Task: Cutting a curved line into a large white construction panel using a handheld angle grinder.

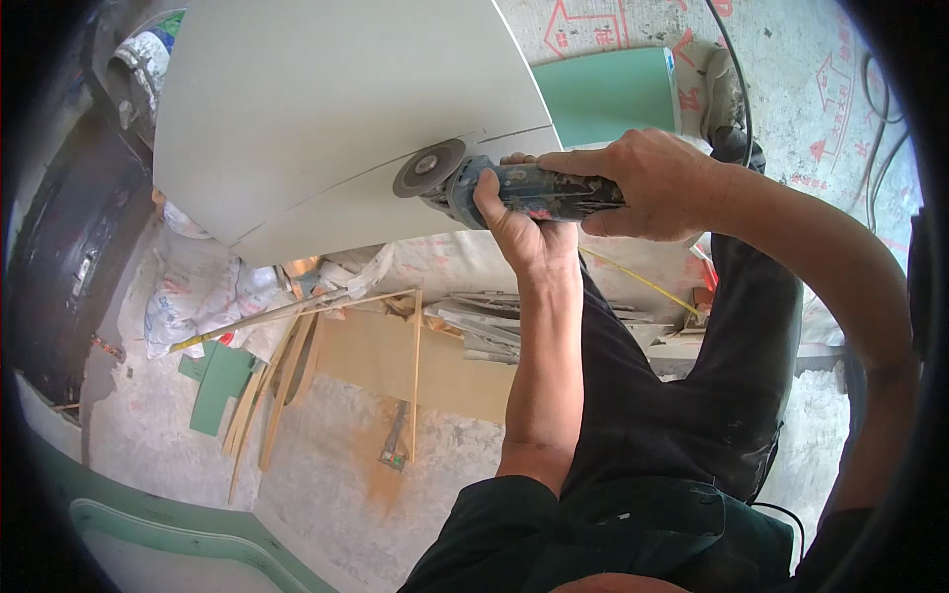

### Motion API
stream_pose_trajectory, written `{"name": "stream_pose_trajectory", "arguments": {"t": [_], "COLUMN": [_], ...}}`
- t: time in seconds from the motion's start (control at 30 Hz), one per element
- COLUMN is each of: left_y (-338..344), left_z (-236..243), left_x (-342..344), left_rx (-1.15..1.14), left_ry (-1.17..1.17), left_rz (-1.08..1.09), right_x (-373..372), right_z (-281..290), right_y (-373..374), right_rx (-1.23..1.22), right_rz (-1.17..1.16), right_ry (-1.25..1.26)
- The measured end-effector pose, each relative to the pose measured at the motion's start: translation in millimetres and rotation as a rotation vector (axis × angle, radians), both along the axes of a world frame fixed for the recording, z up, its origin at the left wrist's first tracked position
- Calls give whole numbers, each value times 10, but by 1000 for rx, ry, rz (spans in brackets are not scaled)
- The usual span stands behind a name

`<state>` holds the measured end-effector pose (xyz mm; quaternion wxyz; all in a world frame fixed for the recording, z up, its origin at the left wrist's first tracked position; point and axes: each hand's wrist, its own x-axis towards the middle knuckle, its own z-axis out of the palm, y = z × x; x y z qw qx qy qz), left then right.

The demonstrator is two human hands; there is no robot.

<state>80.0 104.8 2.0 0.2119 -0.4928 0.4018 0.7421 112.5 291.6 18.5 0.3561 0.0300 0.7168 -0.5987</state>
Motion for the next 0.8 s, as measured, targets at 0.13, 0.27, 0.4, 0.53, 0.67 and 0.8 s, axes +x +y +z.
{"name": "stream_pose_trajectory", "arguments": {"t": [0.13,0.27,0.4,0.53,0.67,0.8], "left_y": [6,39,9,32,-3,15], "left_z": [-5,7,10,-4,-14,-18], "left_x": [10,18,17,19,28,36], "left_rx": [-14,-21,-10,-14,-19,-13], "left_ry": [15,13,33,14,17,15], "left_rz": [6,-7,-35,-2,-1,8], "right_x": [8,4,6,-2,33,50], "right_z": [2,18,32,40,2,-9], "right_y": [-7,15,4,21,13,14], "right_rx": [3,7,10,3,11,14], "right_rz": [-7,6,-37,4,-17,-52], "right_ry": [-9,-30,37,-54,34,92]}}
